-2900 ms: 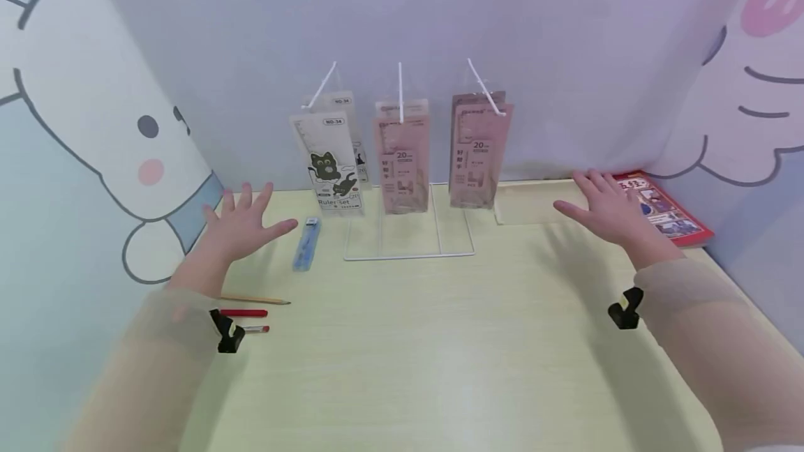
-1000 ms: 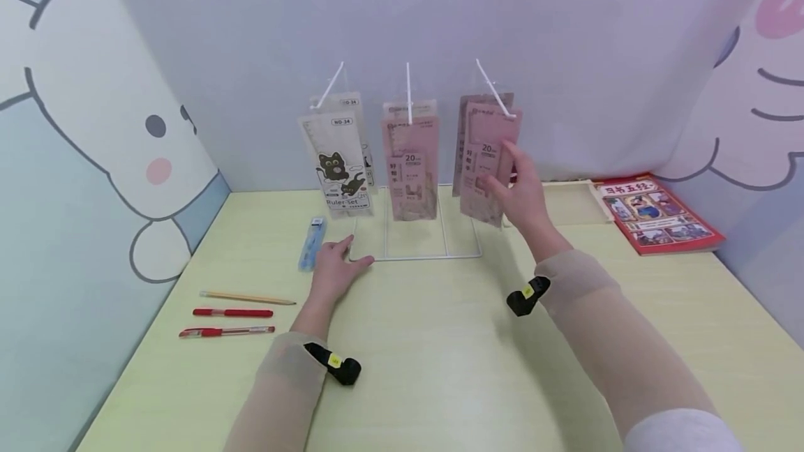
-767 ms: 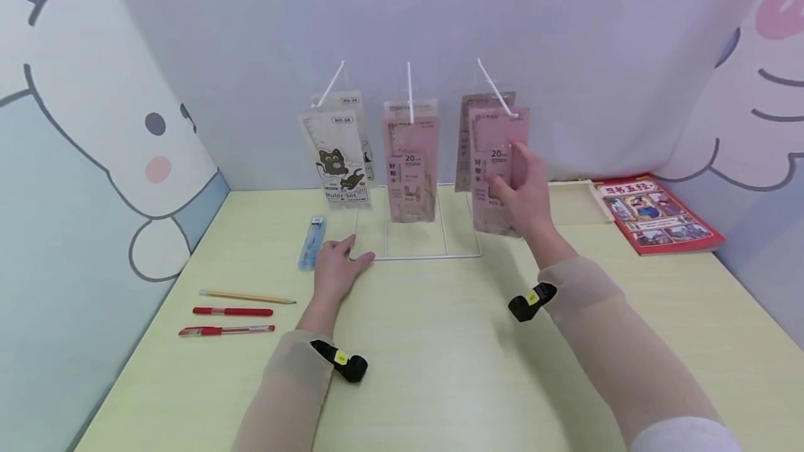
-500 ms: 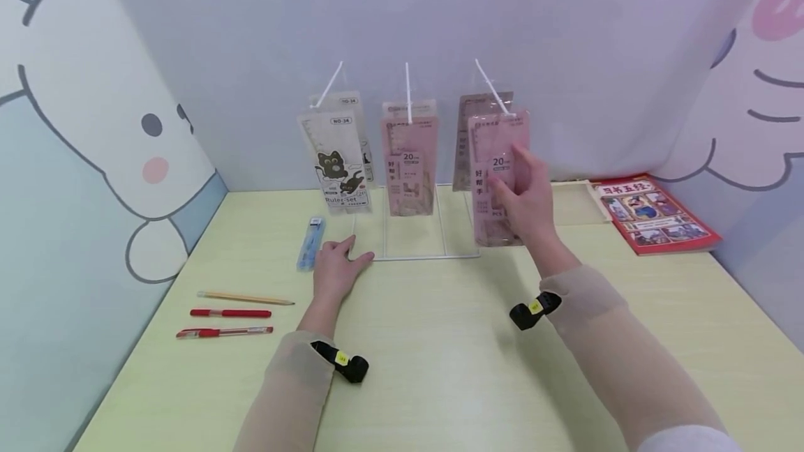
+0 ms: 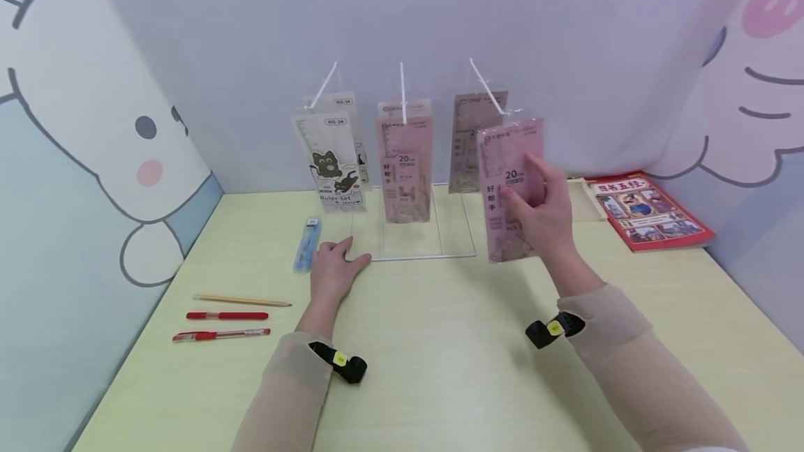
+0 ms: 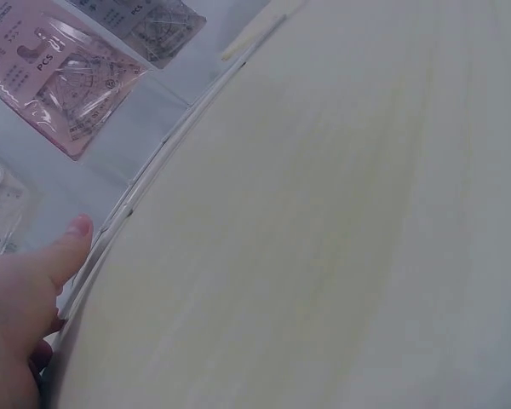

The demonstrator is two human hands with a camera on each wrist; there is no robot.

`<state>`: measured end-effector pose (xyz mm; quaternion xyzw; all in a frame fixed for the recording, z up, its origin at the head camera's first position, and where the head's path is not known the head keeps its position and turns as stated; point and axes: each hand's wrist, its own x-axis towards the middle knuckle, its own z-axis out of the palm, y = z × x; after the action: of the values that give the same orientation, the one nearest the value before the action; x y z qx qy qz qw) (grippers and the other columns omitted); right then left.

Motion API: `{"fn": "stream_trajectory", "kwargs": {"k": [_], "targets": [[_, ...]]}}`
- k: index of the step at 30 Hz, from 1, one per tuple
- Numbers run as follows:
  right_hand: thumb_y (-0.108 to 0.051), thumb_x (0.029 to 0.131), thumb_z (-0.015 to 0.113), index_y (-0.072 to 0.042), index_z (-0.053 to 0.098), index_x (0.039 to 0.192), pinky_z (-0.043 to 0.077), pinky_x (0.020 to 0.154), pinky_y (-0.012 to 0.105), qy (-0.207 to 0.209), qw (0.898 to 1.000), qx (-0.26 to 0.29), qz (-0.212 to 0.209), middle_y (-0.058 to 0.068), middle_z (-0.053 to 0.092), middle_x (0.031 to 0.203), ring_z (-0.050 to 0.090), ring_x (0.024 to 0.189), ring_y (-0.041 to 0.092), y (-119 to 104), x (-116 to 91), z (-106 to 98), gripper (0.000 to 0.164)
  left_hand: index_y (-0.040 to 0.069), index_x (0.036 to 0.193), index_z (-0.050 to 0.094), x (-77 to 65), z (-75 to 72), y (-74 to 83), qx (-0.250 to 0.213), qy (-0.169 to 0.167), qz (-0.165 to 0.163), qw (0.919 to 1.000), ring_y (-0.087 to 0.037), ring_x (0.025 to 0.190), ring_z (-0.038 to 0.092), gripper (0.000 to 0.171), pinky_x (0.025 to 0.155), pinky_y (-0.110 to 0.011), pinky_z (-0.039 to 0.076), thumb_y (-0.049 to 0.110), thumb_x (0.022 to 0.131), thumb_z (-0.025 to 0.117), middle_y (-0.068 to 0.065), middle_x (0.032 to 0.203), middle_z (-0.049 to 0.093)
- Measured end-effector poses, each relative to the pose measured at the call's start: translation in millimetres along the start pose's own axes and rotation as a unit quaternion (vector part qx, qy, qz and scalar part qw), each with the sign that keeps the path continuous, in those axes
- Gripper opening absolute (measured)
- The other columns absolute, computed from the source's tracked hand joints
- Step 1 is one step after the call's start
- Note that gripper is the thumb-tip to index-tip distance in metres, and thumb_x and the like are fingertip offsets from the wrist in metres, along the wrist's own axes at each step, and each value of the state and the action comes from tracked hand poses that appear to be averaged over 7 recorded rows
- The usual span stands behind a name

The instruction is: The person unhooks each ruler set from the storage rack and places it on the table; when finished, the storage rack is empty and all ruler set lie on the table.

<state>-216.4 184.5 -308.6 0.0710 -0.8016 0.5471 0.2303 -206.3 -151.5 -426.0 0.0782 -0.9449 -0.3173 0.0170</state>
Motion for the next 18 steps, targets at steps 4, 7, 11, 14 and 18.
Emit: {"fn": "stream_trajectory", "kwargs": {"k": [4,7,11,14,18], "targets": [[-0.021,0.084,0.071,-0.028,0.039,0.141,0.049,0.066,0.019,0.001,0.999,-0.040,0.012,0.005,0.041,0.124,0.054,0.093,0.014,7,-4,-14,0.066,0.010,0.133,0.053,0.8,2.2,-2.8,0.002,0.005,0.003,1.0000,-0.036,0.106,0.043,0.065,0.088,-0.046,0.039,0.050,0.083,0.065,-0.021,0.123,0.048],[-0.027,0.084,0.070,-0.032,0.035,0.143,0.049,0.074,0.026,-0.003,0.997,-0.073,0.036,0.005,0.039,0.128,0.050,0.101,0.016,18,-7,-26,0.069,0.010,0.133,0.054,4.8,4.9,-6.1,0.004,0.012,0.008,0.9999,-0.035,0.106,0.043,0.065,0.087,-0.045,0.039,0.050,0.083,0.065,-0.021,0.123,0.048],[-0.030,0.086,0.068,-0.034,0.031,0.145,0.048,0.086,0.044,-0.009,0.993,-0.100,0.062,0.006,0.036,0.136,0.047,0.109,0.021,36,-11,-46,0.070,0.008,0.132,0.054,9.5,7.2,-8.0,0.007,0.019,0.016,0.9997,-0.036,0.105,0.044,0.065,0.087,-0.046,0.039,0.049,0.083,0.065,-0.021,0.122,0.048],[-0.034,0.086,0.066,-0.037,0.029,0.146,0.044,0.089,0.053,-0.008,0.989,-0.121,0.079,0.009,0.034,0.138,0.044,0.112,0.026,49,-15,-60,0.070,0.007,0.132,0.054,12.9,8.0,-7.9,0.009,0.021,0.019,0.9996,-0.036,0.105,0.043,0.065,0.086,-0.046,0.039,0.049,0.084,0.065,-0.021,0.122,0.048],[-0.038,0.087,0.064,-0.038,0.025,0.147,0.044,0.088,0.055,-0.010,0.983,-0.158,0.089,0.013,0.032,0.140,0.041,0.112,0.030,65,-20,-80,0.071,0.007,0.133,0.053,17.9,9.4,-7.7,0.012,0.021,0.020,0.9995,-0.035,0.105,0.043,0.065,0.086,-0.045,0.039,0.049,0.085,0.063,-0.020,0.123,0.047]]}}
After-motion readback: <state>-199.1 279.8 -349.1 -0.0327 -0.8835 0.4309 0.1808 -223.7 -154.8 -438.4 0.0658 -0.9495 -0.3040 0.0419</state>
